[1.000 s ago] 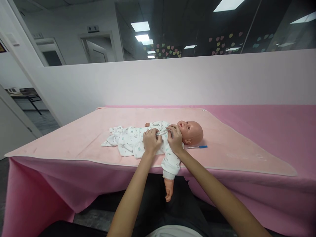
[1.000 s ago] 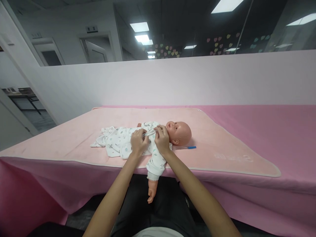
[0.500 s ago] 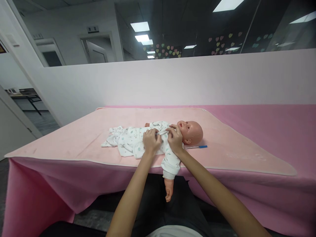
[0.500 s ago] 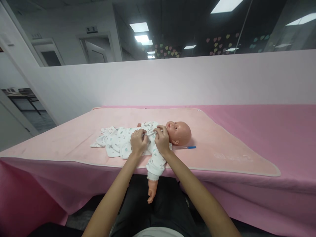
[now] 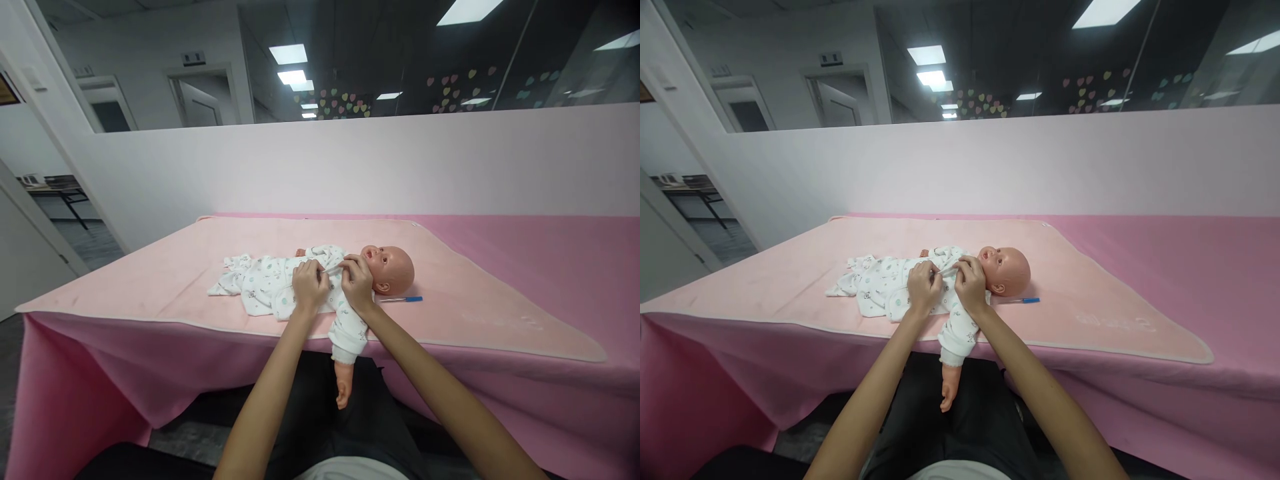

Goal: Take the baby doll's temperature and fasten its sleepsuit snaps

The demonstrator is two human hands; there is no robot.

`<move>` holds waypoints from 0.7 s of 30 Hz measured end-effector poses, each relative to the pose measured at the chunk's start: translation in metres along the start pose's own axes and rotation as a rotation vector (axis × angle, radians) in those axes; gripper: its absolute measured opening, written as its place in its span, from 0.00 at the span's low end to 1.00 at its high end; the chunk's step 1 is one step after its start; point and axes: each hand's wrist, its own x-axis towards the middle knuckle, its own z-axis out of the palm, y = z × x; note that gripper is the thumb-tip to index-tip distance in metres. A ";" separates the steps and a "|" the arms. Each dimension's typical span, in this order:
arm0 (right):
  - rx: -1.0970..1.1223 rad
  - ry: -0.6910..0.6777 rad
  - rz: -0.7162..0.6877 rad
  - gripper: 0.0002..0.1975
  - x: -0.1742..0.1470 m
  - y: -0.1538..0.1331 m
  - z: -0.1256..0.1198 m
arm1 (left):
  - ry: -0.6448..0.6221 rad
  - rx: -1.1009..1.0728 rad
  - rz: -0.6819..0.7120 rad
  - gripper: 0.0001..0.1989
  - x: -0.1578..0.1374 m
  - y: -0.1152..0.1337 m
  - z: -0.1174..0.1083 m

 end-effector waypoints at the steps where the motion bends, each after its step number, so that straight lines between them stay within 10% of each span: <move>1: -0.002 -0.001 0.001 0.13 0.000 0.000 0.000 | 0.004 0.003 -0.001 0.04 0.000 0.000 0.000; 21: 0.016 0.033 -0.034 0.14 -0.001 -0.003 -0.002 | 0.017 0.046 -0.021 0.04 -0.002 -0.002 0.004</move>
